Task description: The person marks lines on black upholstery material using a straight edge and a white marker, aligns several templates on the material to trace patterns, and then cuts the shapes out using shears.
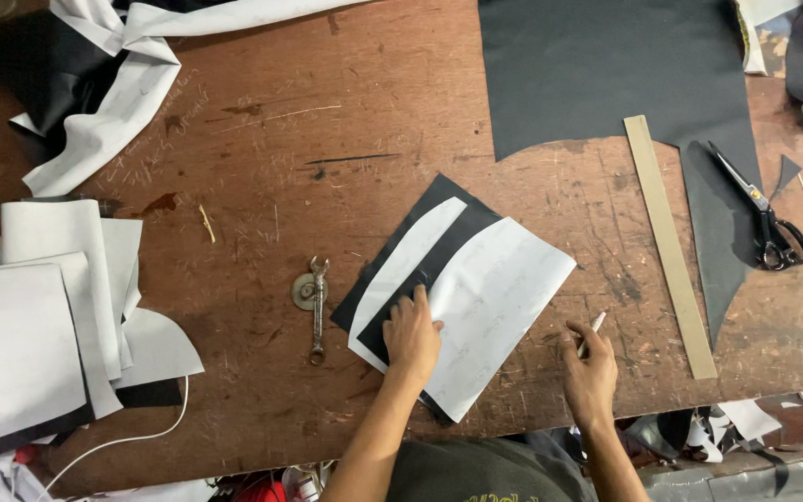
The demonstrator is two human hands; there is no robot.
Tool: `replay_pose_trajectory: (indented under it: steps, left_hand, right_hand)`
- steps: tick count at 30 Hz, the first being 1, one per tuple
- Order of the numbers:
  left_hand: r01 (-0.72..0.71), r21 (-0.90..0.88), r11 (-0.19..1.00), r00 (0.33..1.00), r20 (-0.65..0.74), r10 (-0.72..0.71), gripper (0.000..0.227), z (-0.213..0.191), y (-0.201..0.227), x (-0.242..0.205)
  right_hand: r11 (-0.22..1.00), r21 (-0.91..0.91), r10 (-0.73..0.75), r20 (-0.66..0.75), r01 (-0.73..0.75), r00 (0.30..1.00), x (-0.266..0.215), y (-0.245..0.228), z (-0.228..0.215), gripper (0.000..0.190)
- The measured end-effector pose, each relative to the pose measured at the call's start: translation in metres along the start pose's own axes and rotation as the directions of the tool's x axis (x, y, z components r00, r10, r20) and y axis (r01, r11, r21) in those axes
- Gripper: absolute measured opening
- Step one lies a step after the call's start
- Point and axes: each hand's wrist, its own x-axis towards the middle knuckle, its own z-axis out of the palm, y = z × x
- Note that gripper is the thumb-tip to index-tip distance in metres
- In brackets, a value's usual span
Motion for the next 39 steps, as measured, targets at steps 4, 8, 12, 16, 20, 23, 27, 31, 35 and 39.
replay_pose_trajectory:
  steps: [4, 8, 12, 16, 20, 23, 27, 31, 35, 39]
  left_hand:
    - [0.133, -0.358, 0.924, 0.957, 0.289, -0.026, 0.029, -0.003, 0.031, -0.018]
    - [-0.193, -0.666, 0.720, 0.845, 0.260, 0.468, 0.041, 0.020, 0.074, -0.058]
    - [-0.471, -0.680, 0.562, 0.485, 0.332, 0.809, 0.049, 0.033, 0.084, -0.068]
    - [-0.429, -0.382, 0.819, 0.886, 0.000, 0.464, 0.045, 0.018, 0.064, -0.041]
    - [-0.318, 0.084, 0.945, 0.947, -0.021, 0.320, 0.084, 0.016, 0.058, -0.024]
    - [-0.264, 0.042, 0.964, 0.960, 0.105, 0.259, 0.070, 0.019, 0.061, -0.022]
    - [-0.095, -0.412, 0.906, 0.957, -0.290, -0.031, 0.064, -0.016, 0.030, 0.003]
    - [0.132, -0.453, 0.882, 0.841, -0.420, -0.342, 0.053, -0.102, -0.065, 0.032]
    - [0.283, -0.035, 0.958, 0.685, -0.692, -0.228, 0.059, -0.153, -0.130, 0.034]
    - [-0.002, -0.180, 0.984, 0.730, -0.673, -0.122, 0.037, -0.132, -0.112, 0.022]
  right_hand:
    - [0.985, 0.172, 0.026, 0.046, -0.033, 0.999, -0.002, 0.007, -0.013, 0.039]
    - [0.750, 0.597, 0.111, 0.311, -0.285, 0.944, -0.003, 0.021, -0.027, 0.042]
    - [0.665, 0.704, 0.103, 0.242, -0.248, 0.965, 0.003, 0.048, -0.031, 0.028]
    - [0.679, 0.691, 0.159, 0.193, -0.249, 0.968, 0.011, 0.083, -0.027, 0.026]
    - [0.770, 0.604, 0.180, 0.106, -0.207, 0.978, 0.001, 0.109, -0.022, 0.026]
    - [0.846, 0.523, 0.098, 0.040, -0.104, 0.994, -0.003, 0.105, -0.027, 0.027]
    - [0.951, 0.306, -0.055, 0.046, 0.039, 0.997, 0.015, 0.081, -0.051, 0.025]
    - [0.954, 0.133, -0.275, 0.030, 0.268, 0.961, 0.033, 0.060, -0.079, 0.029]
    - [0.916, 0.030, -0.400, 0.032, 0.399, 0.916, 0.053, 0.037, -0.105, 0.027]
    - [0.833, -0.096, -0.539, 0.077, 0.544, 0.839, 0.069, 0.008, -0.140, 0.029]
